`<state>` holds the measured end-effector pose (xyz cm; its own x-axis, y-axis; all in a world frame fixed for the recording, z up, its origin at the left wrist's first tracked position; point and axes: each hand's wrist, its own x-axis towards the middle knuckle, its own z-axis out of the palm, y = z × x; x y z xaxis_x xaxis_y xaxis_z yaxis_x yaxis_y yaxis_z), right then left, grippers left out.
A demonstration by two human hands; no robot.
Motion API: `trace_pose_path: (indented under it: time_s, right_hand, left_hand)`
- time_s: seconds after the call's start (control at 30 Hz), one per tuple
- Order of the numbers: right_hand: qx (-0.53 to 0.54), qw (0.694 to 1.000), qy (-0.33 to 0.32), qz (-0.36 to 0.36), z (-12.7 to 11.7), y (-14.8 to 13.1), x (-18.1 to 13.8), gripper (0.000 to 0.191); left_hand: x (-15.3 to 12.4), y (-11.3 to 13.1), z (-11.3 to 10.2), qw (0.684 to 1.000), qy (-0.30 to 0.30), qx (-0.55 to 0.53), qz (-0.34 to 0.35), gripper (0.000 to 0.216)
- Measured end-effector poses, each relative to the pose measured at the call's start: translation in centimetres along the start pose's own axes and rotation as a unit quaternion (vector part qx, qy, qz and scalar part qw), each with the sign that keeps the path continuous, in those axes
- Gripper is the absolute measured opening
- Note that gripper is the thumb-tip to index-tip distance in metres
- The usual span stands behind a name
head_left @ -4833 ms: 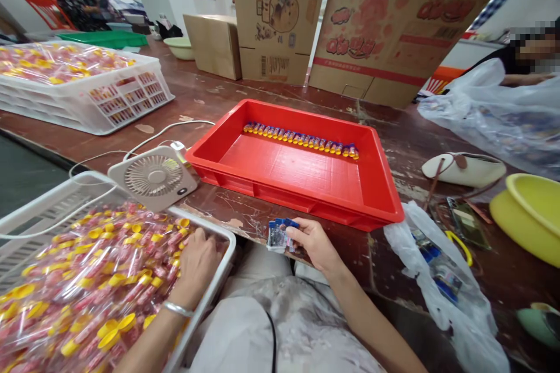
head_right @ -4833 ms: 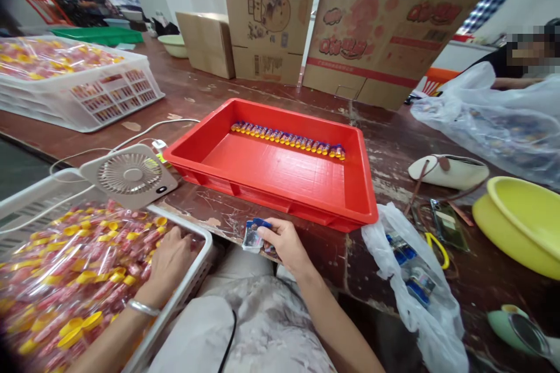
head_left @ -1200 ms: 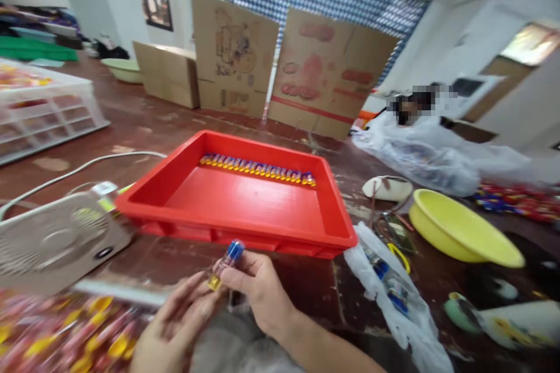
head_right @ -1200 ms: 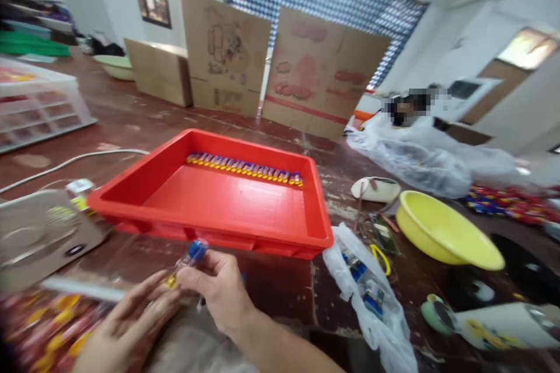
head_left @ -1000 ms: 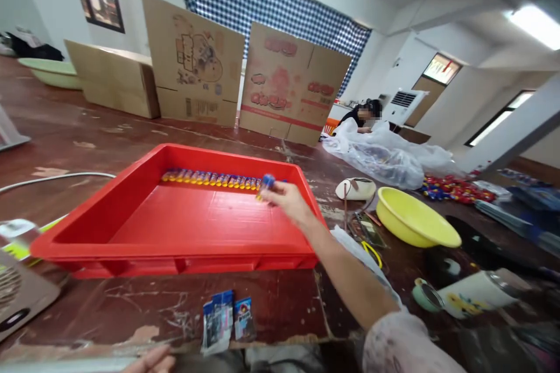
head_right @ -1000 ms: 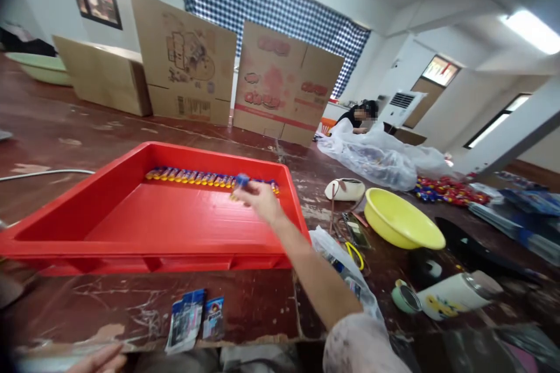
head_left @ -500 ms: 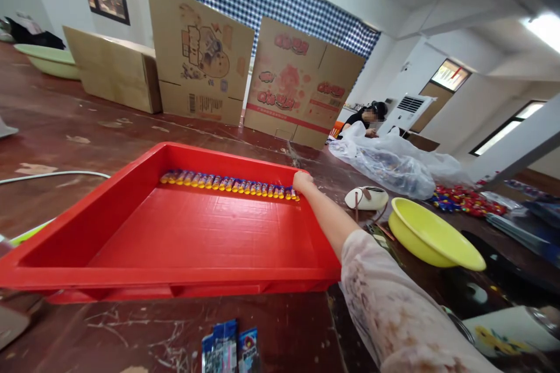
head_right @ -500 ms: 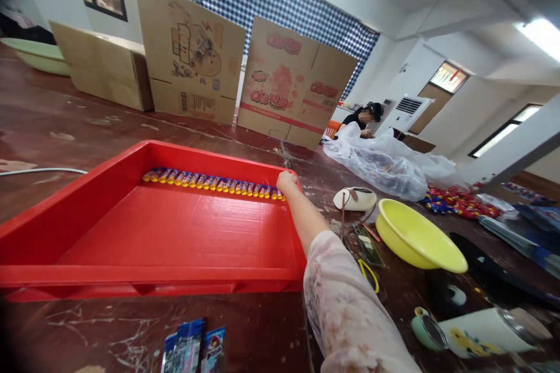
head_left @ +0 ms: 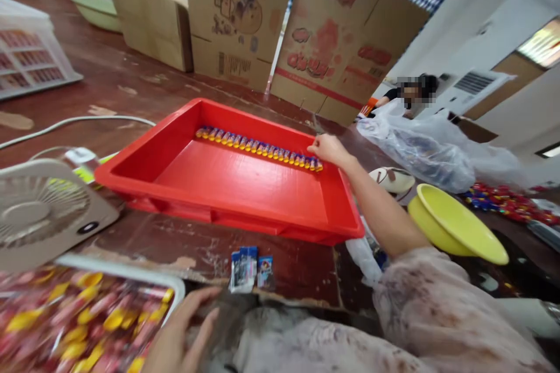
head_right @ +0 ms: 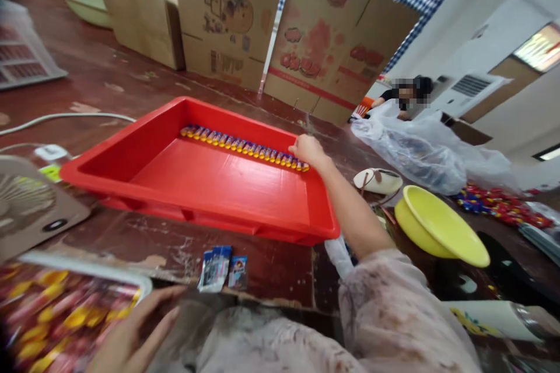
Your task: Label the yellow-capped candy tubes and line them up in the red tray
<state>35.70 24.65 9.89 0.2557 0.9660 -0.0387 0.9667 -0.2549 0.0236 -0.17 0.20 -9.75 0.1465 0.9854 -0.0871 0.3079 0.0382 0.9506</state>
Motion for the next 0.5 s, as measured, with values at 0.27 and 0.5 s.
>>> trace_pose_path:
  time_s: [0.27,0.5]
  right_hand:
    - [0.390,0.880,-0.184,-0.198,7.5,-4.4,-20.9,0.021]
    - [0.363,0.921,-0.102,-0.103,17.7,-7.6,-20.5,0.028]
  left_hand:
    - [0.6,0.7,2.9,0.903,0.002,0.362,0.232,0.042]
    - [1.0,1.7,3.7,0.860,-0.037,0.463,0.211,0.052]
